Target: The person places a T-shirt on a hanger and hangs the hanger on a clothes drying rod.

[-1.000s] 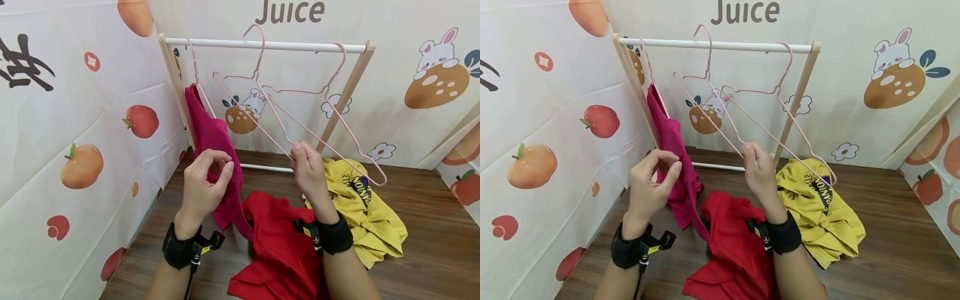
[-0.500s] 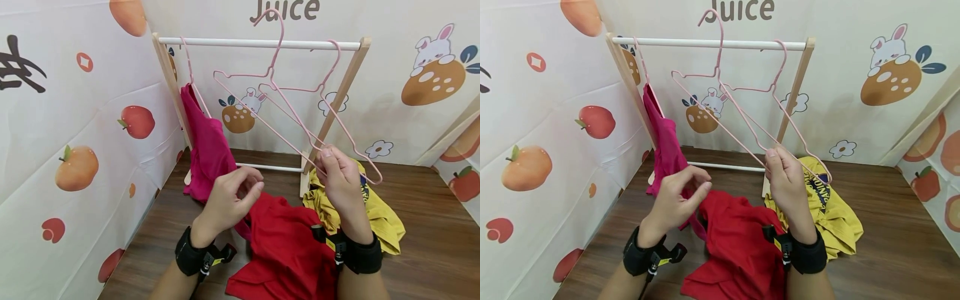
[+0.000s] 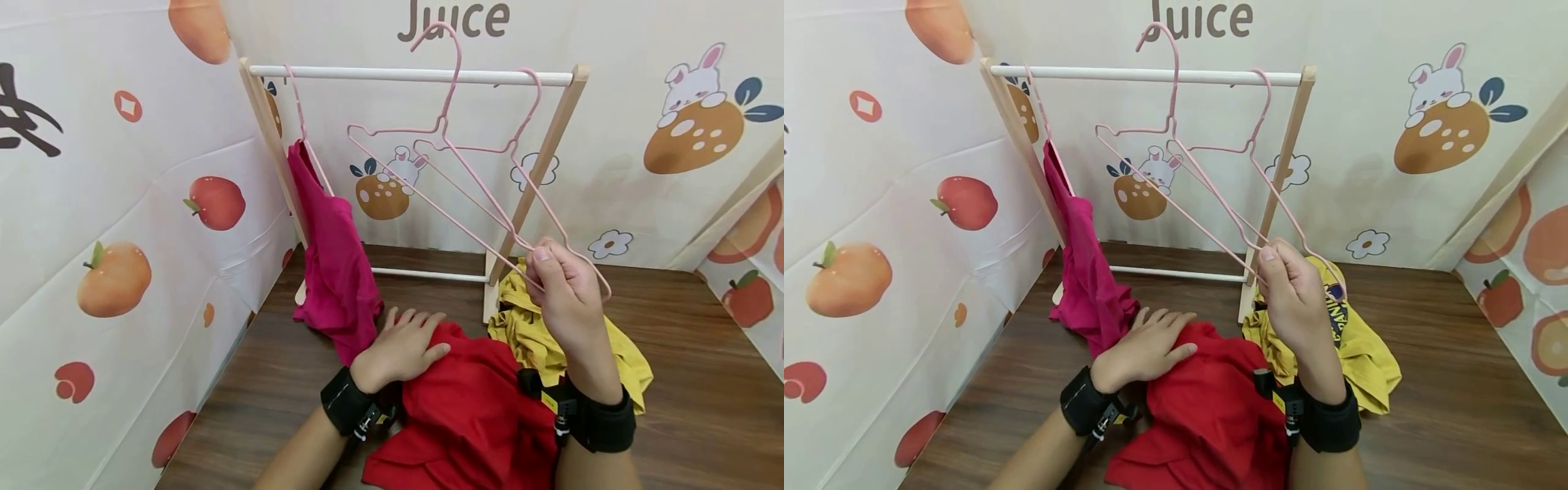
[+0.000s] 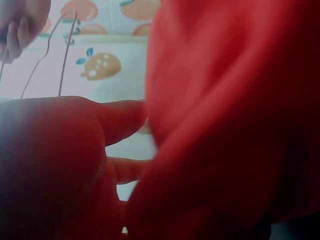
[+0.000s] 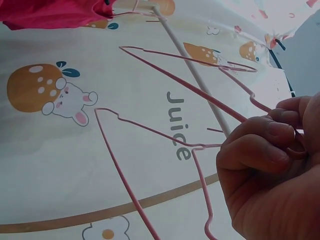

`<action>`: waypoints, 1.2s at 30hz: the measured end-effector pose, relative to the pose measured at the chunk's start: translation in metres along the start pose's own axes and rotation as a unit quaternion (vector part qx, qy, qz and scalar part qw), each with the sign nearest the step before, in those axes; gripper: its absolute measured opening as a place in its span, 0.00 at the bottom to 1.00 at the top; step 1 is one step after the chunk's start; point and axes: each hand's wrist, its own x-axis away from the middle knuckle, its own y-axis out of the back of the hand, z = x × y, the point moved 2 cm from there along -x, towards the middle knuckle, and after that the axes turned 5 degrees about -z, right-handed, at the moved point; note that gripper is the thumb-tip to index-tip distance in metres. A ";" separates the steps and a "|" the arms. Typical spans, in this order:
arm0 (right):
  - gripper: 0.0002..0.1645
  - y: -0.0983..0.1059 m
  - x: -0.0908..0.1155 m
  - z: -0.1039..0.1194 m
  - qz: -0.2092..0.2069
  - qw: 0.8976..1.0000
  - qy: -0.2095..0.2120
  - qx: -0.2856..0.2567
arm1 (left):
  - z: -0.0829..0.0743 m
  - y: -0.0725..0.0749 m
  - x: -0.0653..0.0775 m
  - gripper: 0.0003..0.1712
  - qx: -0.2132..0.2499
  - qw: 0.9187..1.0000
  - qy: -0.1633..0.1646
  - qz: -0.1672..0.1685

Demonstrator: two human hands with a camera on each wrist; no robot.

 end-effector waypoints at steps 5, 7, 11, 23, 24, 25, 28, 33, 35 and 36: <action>0.23 0.002 -0.002 0.001 0.004 1.000 0.005 -0.003 | 0.016 -0.002 -0.005 0.31 -0.003 0.999 0.050 -0.009; 0.23 0.003 -0.002 0.001 0.005 1.000 0.010 -0.007 | 0.019 0.000 -0.006 0.30 -0.004 0.998 0.066 -0.015; 0.23 0.004 -0.003 0.001 0.006 1.000 0.007 -0.011 | 0.024 0.002 -0.005 0.28 0.001 0.995 0.103 -0.003; 0.21 0.004 -0.002 -0.001 0.024 0.999 0.021 -0.024 | 0.033 -0.003 -0.004 0.33 0.018 0.988 0.153 0.013; 0.21 0.004 -0.002 -0.001 0.025 0.999 0.021 -0.024 | 0.032 -0.002 -0.004 0.32 0.023 0.989 0.147 -0.003; 0.21 0.004 -0.002 -0.001 0.025 0.999 0.022 -0.023 | 0.032 0.000 -0.005 0.30 0.026 0.990 0.138 -0.025; 0.21 0.004 -0.002 0.000 0.026 0.999 0.026 -0.023 | 0.030 0.006 -0.005 0.23 0.036 0.990 0.097 -0.095; 0.22 0.005 -0.002 0.000 0.020 0.999 0.027 -0.023 | 0.029 0.016 -0.002 0.19 0.069 0.990 0.040 -0.116; 0.22 0.005 -0.001 0.001 0.019 0.999 0.027 -0.023 | 0.028 0.020 0.000 0.14 0.080 0.992 0.030 -0.095; 0.22 0.006 -0.001 0.001 0.019 0.999 0.027 -0.022 | 0.027 0.022 0.001 0.11 0.086 0.992 0.027 -0.083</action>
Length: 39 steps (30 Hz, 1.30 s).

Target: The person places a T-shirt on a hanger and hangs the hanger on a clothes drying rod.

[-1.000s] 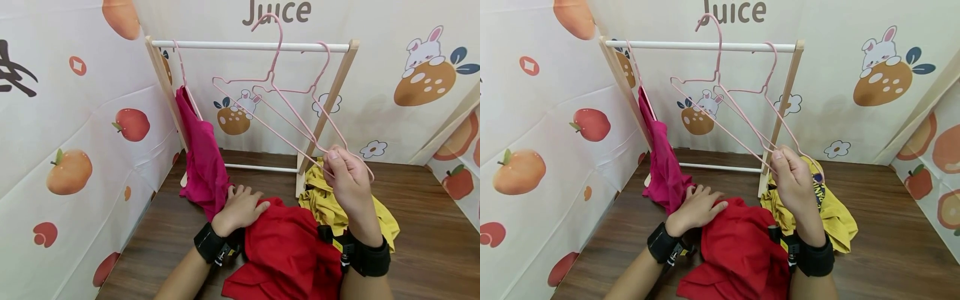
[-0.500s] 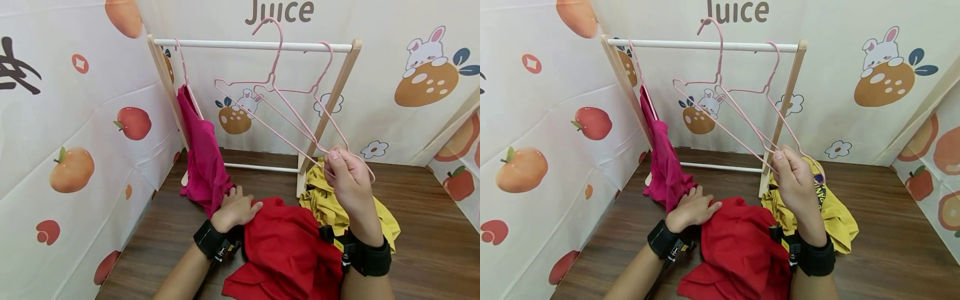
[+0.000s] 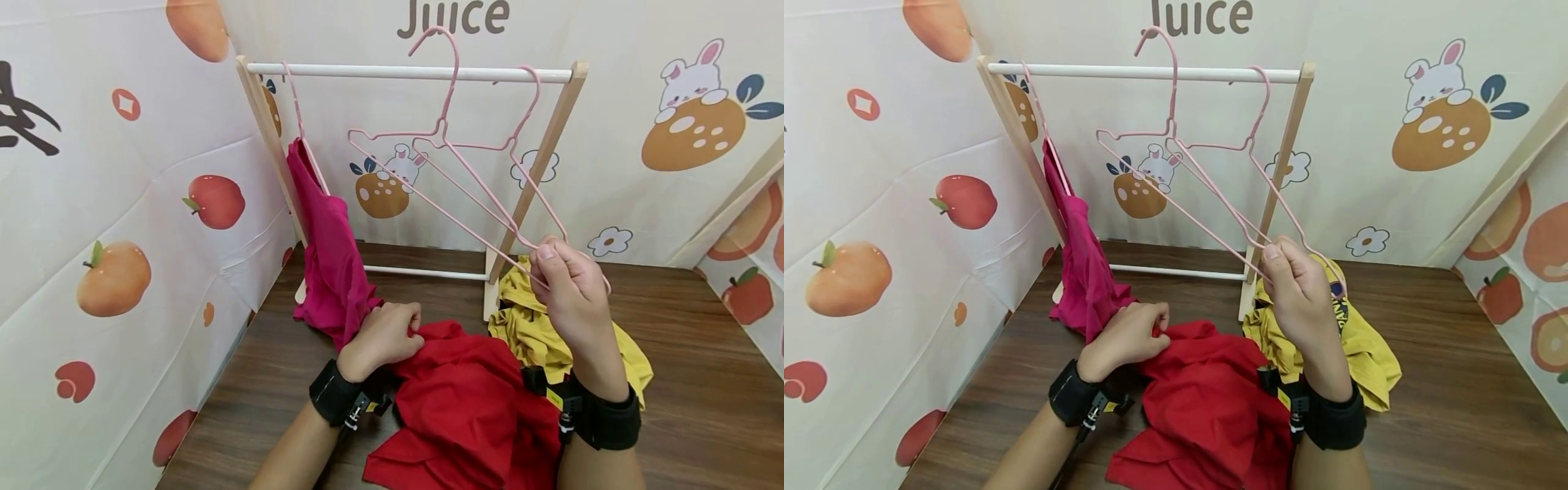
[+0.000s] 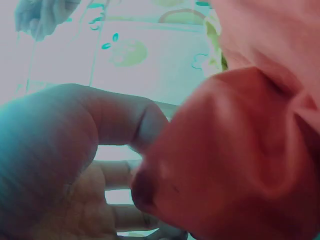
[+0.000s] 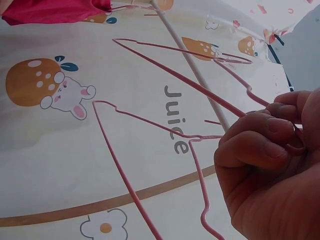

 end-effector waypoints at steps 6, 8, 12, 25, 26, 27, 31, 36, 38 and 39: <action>0.22 0.000 0.000 0.001 0.003 1.000 0.003 0.006 | -0.008 0.010 0.005 0.07 0.019 1.000 -0.019 -0.003; 0.21 0.000 0.000 0.001 0.005 1.000 0.006 0.010 | -0.011 0.012 0.006 0.10 0.022 0.999 -0.029 -0.041; 0.20 0.002 0.001 0.004 0.010 1.000 0.008 0.015 | -0.018 0.018 0.008 0.14 0.031 0.989 -0.044 -0.136; 0.19 0.014 0.004 0.013 0.002 1.000 0.013 -0.002 | -0.027 0.031 0.012 0.17 0.064 0.969 -0.054 -0.234; 0.19 0.015 0.005 0.014 0.003 1.000 0.014 -0.002 | -0.027 0.031 0.012 0.18 0.067 0.968 -0.055 -0.234; 0.19 0.016 0.005 0.015 0.005 1.000 0.014 -0.003 | -0.028 0.032 0.012 0.18 0.071 0.968 -0.057 -0.235; 0.19 0.024 0.008 0.020 0.015 0.999 0.021 -0.026 | -0.031 0.037 0.014 0.16 0.103 0.957 -0.061 -0.263; 0.20 0.040 0.011 0.025 0.011 0.998 0.024 -0.062 | -0.032 0.044 0.016 0.13 0.137 0.939 -0.058 -0.310; 0.20 0.047 0.013 0.026 0.010 0.996 0.021 -0.091 | -0.032 0.047 0.017 0.13 0.143 0.933 -0.056 -0.327; 0.21 0.051 0.013 0.027 0.009 0.994 0.020 -0.106 | -0.031 0.049 0.017 0.12 0.146 0.930 -0.055 -0.334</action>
